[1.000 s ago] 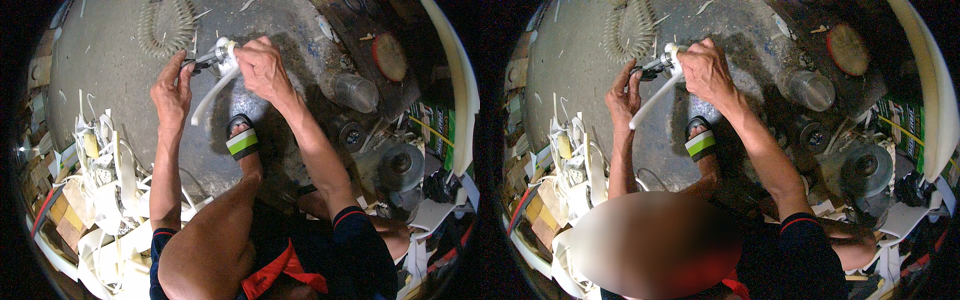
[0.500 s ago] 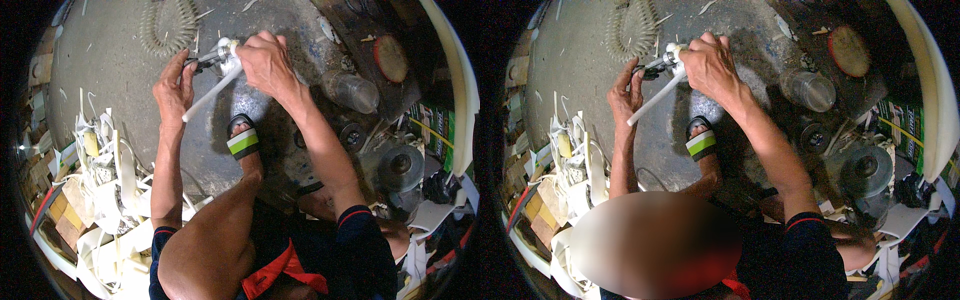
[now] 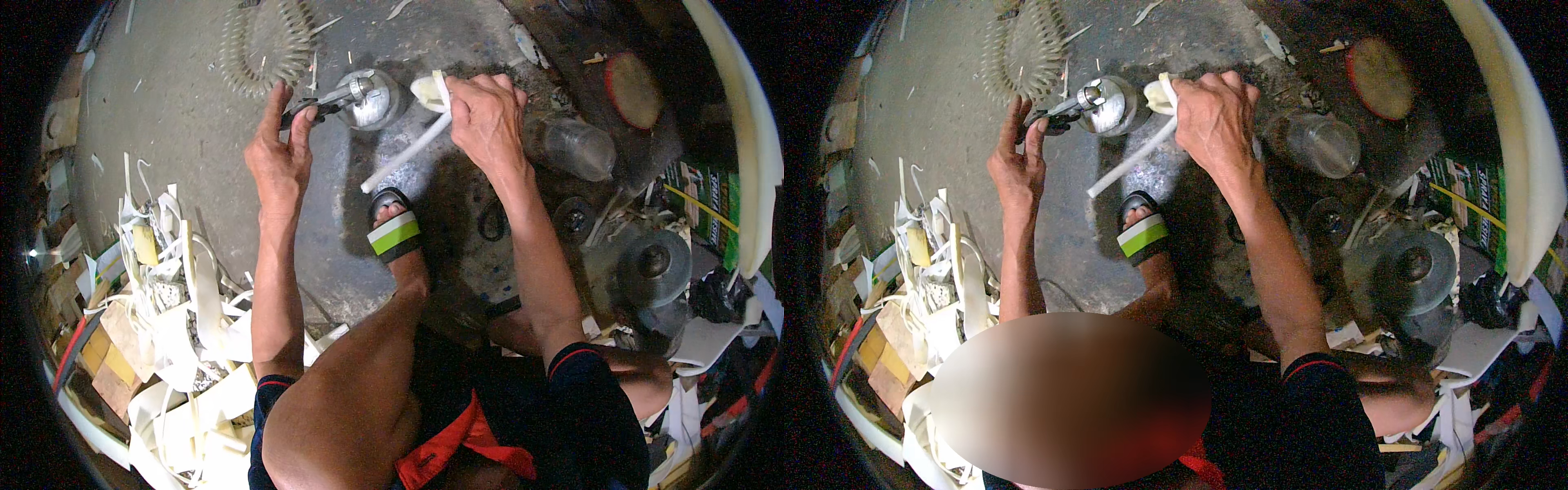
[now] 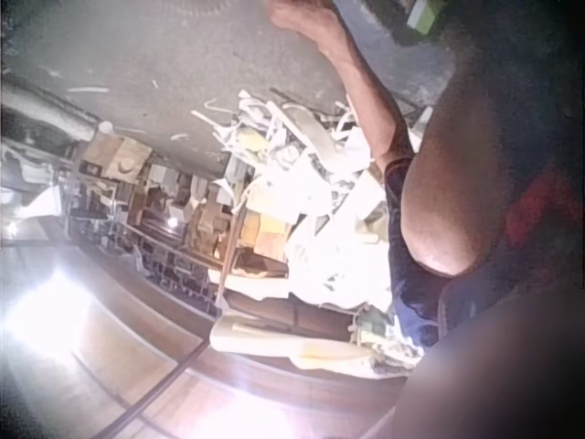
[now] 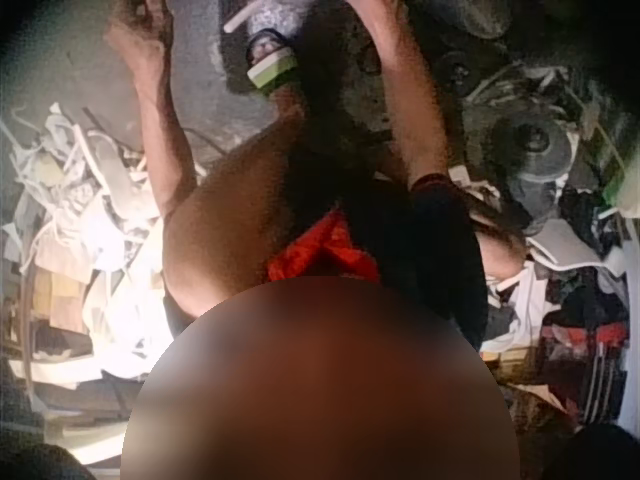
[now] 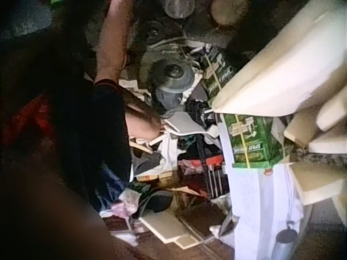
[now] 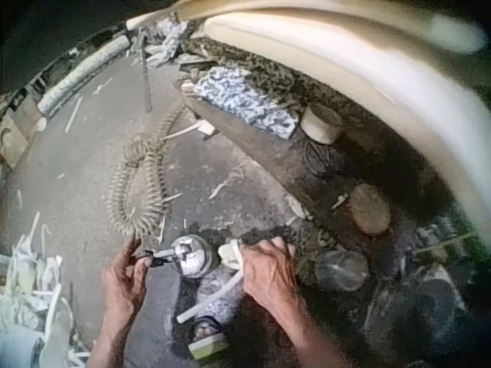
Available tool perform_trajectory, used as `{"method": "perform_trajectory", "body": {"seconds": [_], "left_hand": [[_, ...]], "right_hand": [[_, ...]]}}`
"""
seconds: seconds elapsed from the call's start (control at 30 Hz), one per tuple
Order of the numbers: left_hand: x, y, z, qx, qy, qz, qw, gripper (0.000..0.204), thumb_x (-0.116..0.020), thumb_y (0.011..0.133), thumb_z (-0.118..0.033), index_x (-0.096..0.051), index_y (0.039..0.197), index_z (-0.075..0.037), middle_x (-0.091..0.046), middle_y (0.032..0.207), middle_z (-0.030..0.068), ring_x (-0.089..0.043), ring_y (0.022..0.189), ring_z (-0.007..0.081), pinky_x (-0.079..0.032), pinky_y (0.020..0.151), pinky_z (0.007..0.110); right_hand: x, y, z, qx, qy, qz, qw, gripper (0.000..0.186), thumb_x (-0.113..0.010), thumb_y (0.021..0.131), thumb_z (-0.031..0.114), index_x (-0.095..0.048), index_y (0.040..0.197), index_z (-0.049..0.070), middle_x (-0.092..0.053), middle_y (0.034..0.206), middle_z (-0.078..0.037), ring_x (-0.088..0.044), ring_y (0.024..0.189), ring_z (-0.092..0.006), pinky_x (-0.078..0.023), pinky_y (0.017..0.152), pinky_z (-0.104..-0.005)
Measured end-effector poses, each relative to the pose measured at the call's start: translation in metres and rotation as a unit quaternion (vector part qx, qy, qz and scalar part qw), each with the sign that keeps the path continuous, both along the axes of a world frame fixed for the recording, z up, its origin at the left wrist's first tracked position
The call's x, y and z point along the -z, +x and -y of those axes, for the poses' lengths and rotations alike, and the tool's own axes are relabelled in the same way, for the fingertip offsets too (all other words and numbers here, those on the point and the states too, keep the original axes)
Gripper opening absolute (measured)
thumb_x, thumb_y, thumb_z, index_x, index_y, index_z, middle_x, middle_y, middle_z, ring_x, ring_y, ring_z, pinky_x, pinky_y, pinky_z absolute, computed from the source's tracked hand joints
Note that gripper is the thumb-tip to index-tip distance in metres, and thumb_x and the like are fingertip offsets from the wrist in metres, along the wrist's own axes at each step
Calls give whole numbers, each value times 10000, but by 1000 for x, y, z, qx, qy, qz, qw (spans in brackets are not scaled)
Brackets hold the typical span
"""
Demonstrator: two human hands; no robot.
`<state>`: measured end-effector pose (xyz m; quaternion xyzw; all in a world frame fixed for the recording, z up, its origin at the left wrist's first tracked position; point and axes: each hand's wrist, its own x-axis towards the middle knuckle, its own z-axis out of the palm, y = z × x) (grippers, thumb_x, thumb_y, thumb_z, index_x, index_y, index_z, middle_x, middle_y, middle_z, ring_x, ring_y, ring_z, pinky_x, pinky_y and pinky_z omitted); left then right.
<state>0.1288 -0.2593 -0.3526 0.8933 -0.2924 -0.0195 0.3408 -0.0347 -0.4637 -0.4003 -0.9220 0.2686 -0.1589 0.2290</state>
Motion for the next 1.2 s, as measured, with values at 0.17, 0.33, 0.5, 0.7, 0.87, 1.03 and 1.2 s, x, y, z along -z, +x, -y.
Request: {"method": "perform_trajectory", "body": {"seconds": [0.17, 0.33, 0.5, 0.7, 0.87, 1.03, 1.2], "left_hand": [[-3, 1, -1, 9, 49, 12, 999, 390, -697, 923, -240, -653, 1228, -1, -693, 1147, 211, -696, 1046, 288, -555, 854, 382], [-2, 3, -2, 31, 45, 34, 998, 364, -687, 927, -237, -664, 1211, -11, -684, 1175, 206, -685, 1072, 299, -548, 878, 390], [-1, 2, -3, 15, 49, 17, 999, 353, -678, 932, -239, -670, 1204, -16, -678, 1186, 208, -663, 1118, 321, -532, 917, 397], [-2, 2, -1, 21, 48, 25, 998, 346, -672, 936, -241, -673, 1194, -10, -673, 1194, 215, -652, 1138, 330, -529, 924, 402], [-3, 0, -1, 20, 30, -3, 999, 339, -670, 938, -226, -671, 1196, -6, -674, 1192, 216, -660, 1122, 320, -529, 921, 398], [-2, 1, -1, 32, 39, 26, 998, 338, -668, 939, -213, -667, 1207, -8, -677, 1185, 215, -664, 1114, 316, -527, 922, 396], [-1, 2, 0, 27, 44, 28, 998, 349, -670, 940, -212, -659, 1222, -6, -679, 1184, 211, -666, 1111, 314, -523, 924, 389]], "right_hand": [[0, 16, -2, -5, 33, 68, 997, 247, -603, 855, 158, -729, 1060, 104, -691, 924, -98, -596, 912, -321, -455, 794, -455], [-1, 36, -14, -44, 40, 111, 992, 251, -650, 806, 175, -741, 1039, 162, -636, 848, -69, -552, 905, -290, -394, 791, -485], [-2, 48, -29, -84, 43, 141, 986, 230, -666, 768, 121, -736, 983, 161, -611, 839, -64, -537, 912, -283, -395, 781, -464], [-5, 44, -27, -128, 13, 93, 987, 222, -633, 814, 104, -733, 1010, 129, -624, 863, -54, -556, 907, -263, -406, 798, -431], [-7, 44, -26, -130, -11, 121, 984, 151, -654, 785, 114, -739, 904, 152, -611, 832, -32, -538, 906, -247, -366, 802, -429], [-13, 34, -20, -157, -12, 44, 987, 186, -652, 792, 101, -740, 949, 146, -625, 849, -33, -550, 912, -244, -374, 825, -417], [-13, 20, -14, -99, 5, -45, 994, 191, -637, 810, 120, -731, 973, 150, -634, 862, -41, -561, 905, -256, -382, 802, -420]]}}
